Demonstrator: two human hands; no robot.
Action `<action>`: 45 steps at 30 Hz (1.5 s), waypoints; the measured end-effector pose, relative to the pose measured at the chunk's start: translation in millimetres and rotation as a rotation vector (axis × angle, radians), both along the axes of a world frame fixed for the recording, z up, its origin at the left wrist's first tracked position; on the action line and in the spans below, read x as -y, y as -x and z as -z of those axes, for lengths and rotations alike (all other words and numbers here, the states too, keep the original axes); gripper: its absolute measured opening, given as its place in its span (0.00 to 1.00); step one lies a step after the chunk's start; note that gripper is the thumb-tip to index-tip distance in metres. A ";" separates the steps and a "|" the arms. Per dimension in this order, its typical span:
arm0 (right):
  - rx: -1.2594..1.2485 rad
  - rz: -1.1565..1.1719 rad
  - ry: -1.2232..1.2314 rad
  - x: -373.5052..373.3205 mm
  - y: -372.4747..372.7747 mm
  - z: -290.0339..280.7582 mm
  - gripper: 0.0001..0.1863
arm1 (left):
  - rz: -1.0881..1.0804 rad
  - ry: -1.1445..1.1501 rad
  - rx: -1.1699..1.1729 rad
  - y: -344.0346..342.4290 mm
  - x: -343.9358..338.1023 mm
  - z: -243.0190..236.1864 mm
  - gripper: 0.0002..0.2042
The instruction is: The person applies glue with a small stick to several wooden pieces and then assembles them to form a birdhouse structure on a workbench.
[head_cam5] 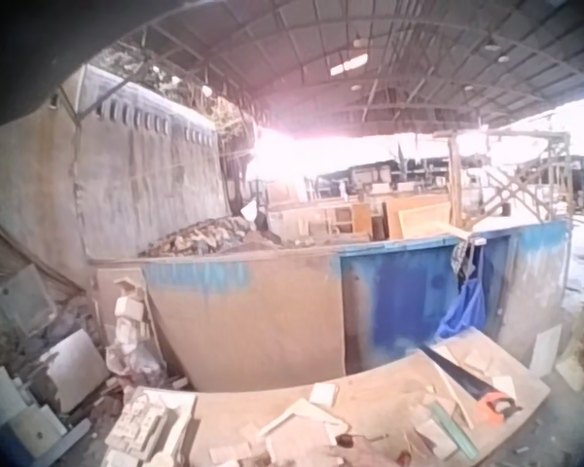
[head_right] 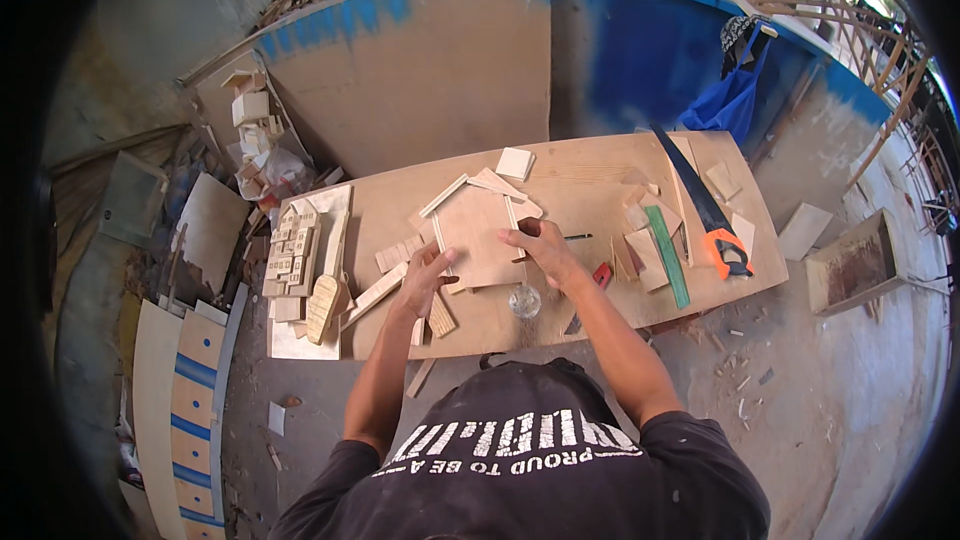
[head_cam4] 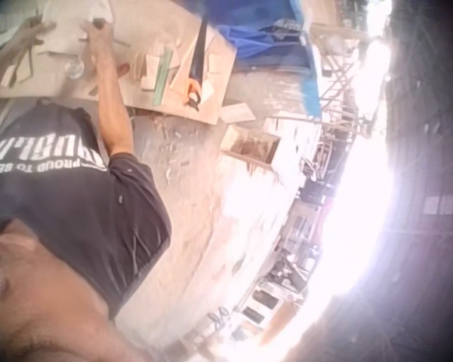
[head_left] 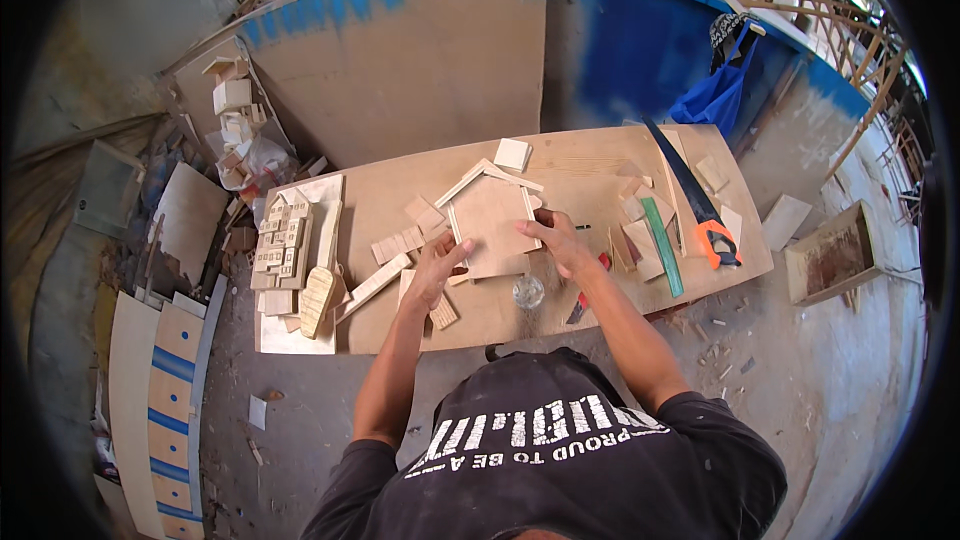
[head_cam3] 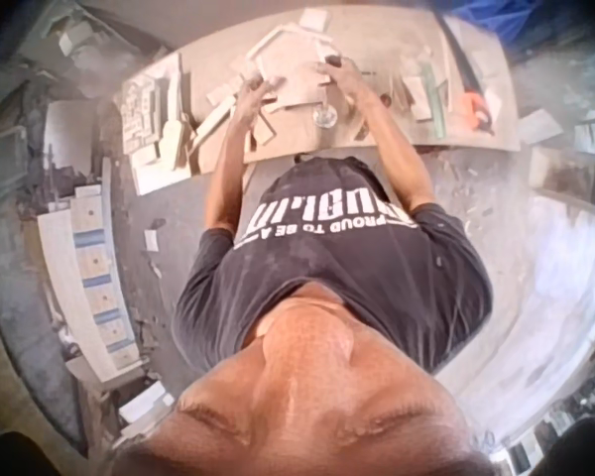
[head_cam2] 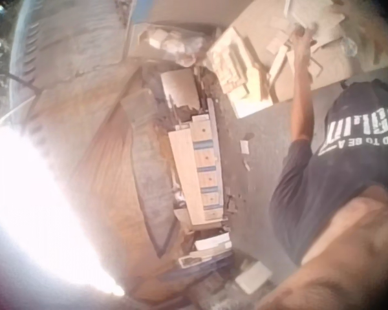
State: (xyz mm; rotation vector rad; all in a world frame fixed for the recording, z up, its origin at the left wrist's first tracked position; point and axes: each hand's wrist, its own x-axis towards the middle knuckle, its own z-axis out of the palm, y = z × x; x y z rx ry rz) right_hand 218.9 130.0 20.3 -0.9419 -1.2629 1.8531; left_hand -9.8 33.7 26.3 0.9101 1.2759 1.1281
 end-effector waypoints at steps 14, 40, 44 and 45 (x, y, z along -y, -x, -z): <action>0.027 0.045 -0.135 31.1 -1.3 13.6 0.21 | 0.137 -0.411 -0.386 29.5 -17.7 -55.3 0.38; -0.057 0.048 -0.045 83.7 -28.6 21.0 0.27 | 0.116 -0.255 0.231 -10.0 29.9 -0.1 0.43; 0.011 0.090 -0.011 94.8 -30.8 11.9 0.27 | 0.096 -0.176 0.397 -16.9 41.3 -3.2 0.42; 0.039 0.101 0.010 98.1 -31.2 9.9 0.27 | 0.082 -0.194 0.422 -17.5 43.5 0.8 0.41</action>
